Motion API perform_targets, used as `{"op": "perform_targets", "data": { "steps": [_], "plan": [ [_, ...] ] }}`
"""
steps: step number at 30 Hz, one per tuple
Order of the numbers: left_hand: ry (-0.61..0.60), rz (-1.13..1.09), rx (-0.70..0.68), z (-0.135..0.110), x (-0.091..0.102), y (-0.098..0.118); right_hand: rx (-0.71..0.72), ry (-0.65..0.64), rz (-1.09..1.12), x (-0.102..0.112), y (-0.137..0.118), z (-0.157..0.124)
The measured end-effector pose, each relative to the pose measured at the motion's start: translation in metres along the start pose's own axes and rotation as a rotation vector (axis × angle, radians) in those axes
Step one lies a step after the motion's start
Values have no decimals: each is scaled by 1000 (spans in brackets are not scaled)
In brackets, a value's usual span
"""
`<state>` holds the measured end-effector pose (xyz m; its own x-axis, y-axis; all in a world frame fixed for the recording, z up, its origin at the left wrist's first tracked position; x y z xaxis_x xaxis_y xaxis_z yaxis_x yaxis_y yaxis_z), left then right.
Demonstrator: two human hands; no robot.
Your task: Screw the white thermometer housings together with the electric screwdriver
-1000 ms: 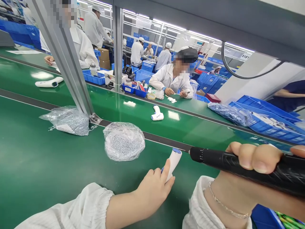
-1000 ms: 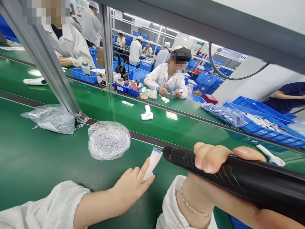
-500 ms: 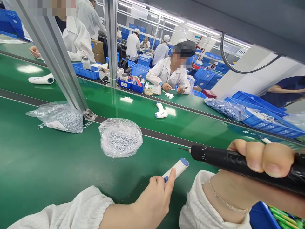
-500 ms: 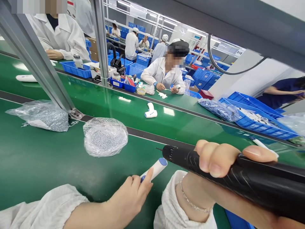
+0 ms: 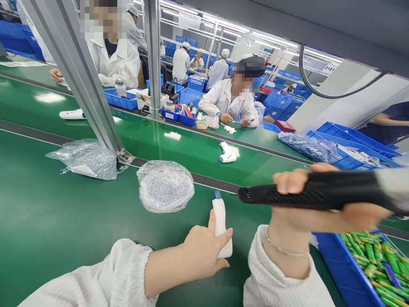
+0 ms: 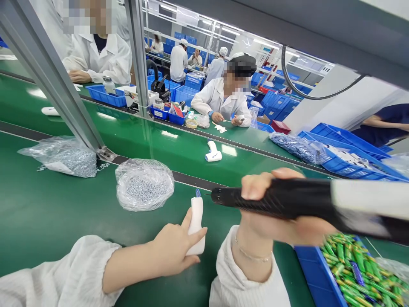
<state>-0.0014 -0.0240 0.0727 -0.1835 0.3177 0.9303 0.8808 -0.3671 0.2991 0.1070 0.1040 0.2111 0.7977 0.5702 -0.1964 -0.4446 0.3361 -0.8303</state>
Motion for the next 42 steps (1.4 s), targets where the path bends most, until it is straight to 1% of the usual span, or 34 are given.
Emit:
{"op": "perform_targets", "data": {
  "steps": [2,5,9,15,19,24,27,34,40,42],
  "plan": [
    [14,5,0,2,-2,-1,1,-18,34,-12,19,9],
    [19,-8,-8,2,-5,1,-33,-23,51,-31,45,15],
    [-5,-27,-4,0,-3,2,-83,-55,63,-47,62,15],
    [2,-49,-11,-2,1,4,-125,-86,62,-54,69,13],
    [-28,-68,-4,-2,4,4,-137,-105,61,-57,71,12],
    [29,-86,-17,-3,7,5,-156,-154,62,-58,72,13],
    [49,-84,-13,-3,4,4,-164,-217,71,-58,72,14],
    [86,-56,-36,-1,-1,4,-192,-424,113,-63,72,16],
    [2,-77,-46,-1,1,6,-187,-497,148,-55,78,20],
    [3,-77,-45,-1,1,6,-198,-537,156,-56,83,21]
  ]
}}
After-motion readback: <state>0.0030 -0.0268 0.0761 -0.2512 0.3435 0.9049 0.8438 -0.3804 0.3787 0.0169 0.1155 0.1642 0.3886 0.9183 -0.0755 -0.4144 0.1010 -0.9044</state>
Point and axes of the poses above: each hand's wrist, its own z-axis towards the middle knuckle, its own x-axis out of the back of the hand, y = z × x, the point moved 5 cm from there along z, towards the middle knuckle, and after that the axes turned 11 degrees about -x, right-handed, at the moved point
